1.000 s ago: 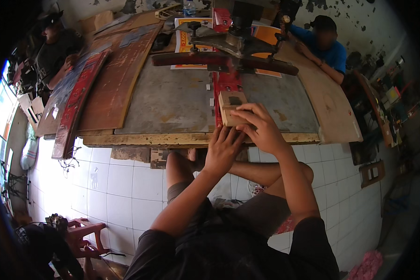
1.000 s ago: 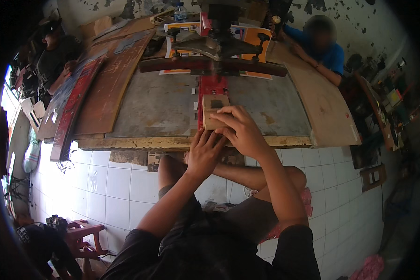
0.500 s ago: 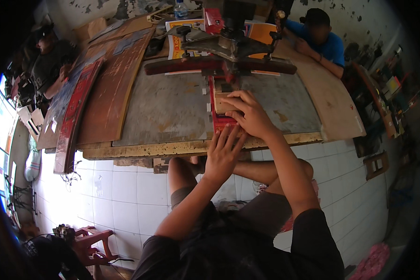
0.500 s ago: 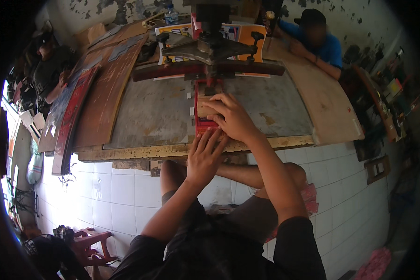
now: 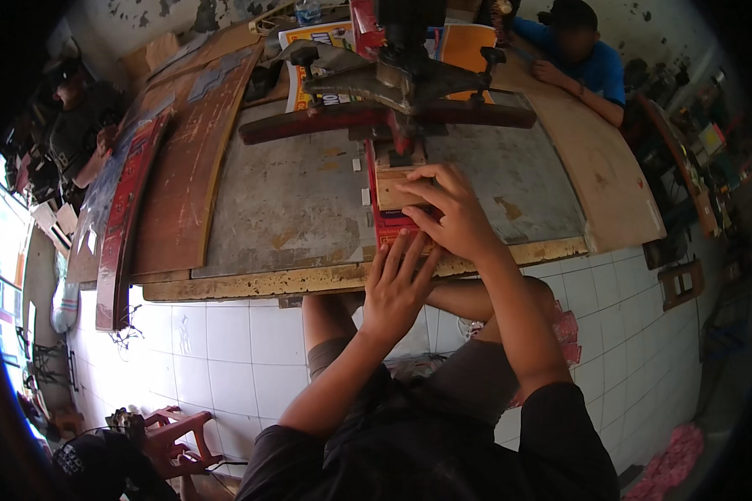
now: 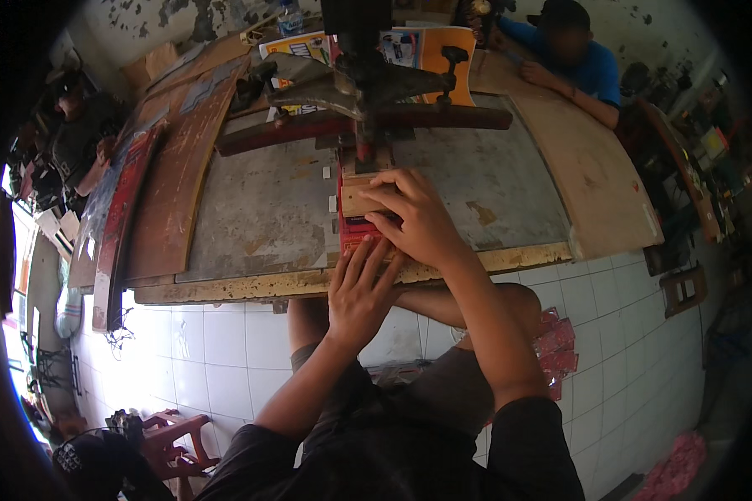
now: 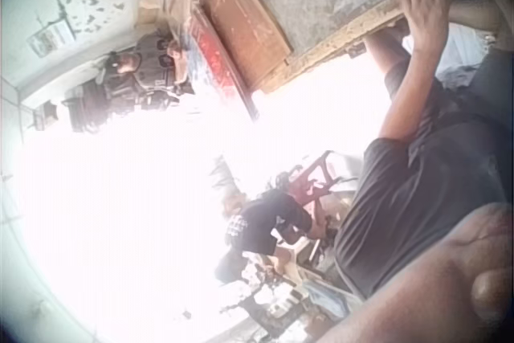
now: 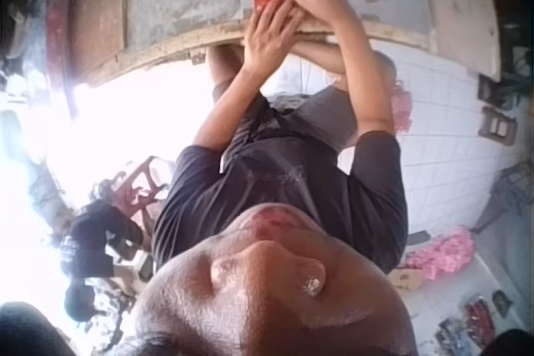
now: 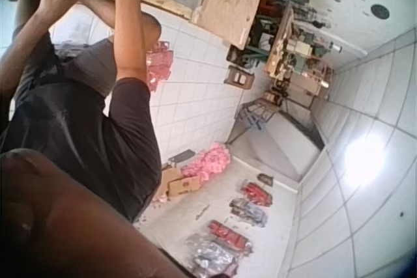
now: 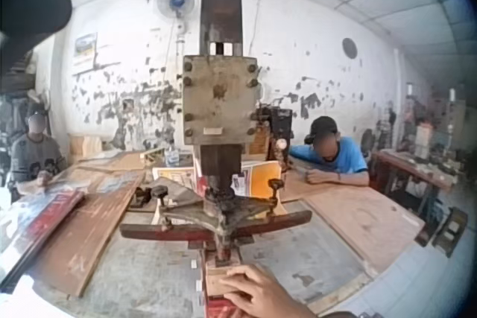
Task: The person performs silk-screen printing on a flat red cardboard object using a manual printing press. They position the object on the press, apply pressure with a wooden block to transfer ink, and then set the object aside.
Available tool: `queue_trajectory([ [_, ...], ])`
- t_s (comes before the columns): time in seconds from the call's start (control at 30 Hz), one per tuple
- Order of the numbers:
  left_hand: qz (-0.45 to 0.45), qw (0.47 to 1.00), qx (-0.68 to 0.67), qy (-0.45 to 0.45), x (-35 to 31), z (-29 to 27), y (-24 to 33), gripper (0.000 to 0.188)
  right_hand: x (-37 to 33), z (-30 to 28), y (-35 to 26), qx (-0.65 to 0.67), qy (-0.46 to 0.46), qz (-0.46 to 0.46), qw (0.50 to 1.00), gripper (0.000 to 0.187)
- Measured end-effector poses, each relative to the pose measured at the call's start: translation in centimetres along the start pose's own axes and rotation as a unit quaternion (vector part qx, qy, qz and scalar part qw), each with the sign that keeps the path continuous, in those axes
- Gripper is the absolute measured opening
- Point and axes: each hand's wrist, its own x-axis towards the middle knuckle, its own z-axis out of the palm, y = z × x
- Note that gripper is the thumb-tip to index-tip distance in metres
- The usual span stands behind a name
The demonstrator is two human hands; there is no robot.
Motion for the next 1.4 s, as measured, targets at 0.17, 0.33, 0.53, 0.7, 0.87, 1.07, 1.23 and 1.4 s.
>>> queue_trajectory([
  [0.17, -0.006, 1.0, -0.009, -0.001, 0.3, -0.3, 0.2, 0.064, 0.2, 0.2, 0.7, 0.007, -0.002, 0.015, 1.0, 0.038],
  [0.33, -0.009, 1.0, -0.004, -0.005, 0.0, -0.2, 0.2, 0.066, 0.6, 0.4, 0.9, -0.026, 0.0, 0.006, 1.0, 0.039],
  [0.53, 0.0, 1.0, 0.006, -0.006, -0.1, 0.0, 0.0, 0.066, 0.6, 0.7, 0.9, -0.029, 0.006, 0.013, 0.999, 0.039],
  [0.7, -0.004, 1.0, -0.015, -0.009, -0.1, -0.1, 0.2, 0.066, 0.7, 0.2, 0.5, -0.044, 0.012, 0.014, 0.999, 0.037],
  [0.87, -0.015, 0.999, -0.048, -0.019, 0.1, -1.1, 0.4, 0.065, 0.7, 0.3, 0.5, -0.048, 0.013, 0.008, 0.999, 0.037],
  [1.07, -0.029, 0.961, -0.26, -0.092, 1.9, -6.0, -1.9, 0.061, 0.5, 0.1, 0.1, -0.04, 0.004, 0.013, 0.999, 0.041],
  [1.23, 0.045, 0.954, -0.294, -0.046, 5.6, -8.1, -9.7, 0.045, 0.5, -0.2, -0.7, -0.072, -0.012, 0.013, 0.997, 0.049],
  [1.4, 0.104, 0.982, -0.105, -0.121, 10.3, -6.9, -16.1, 0.029, 0.8, 0.2, -1.2, -0.076, -0.014, 0.019, 0.997, 0.048],
])
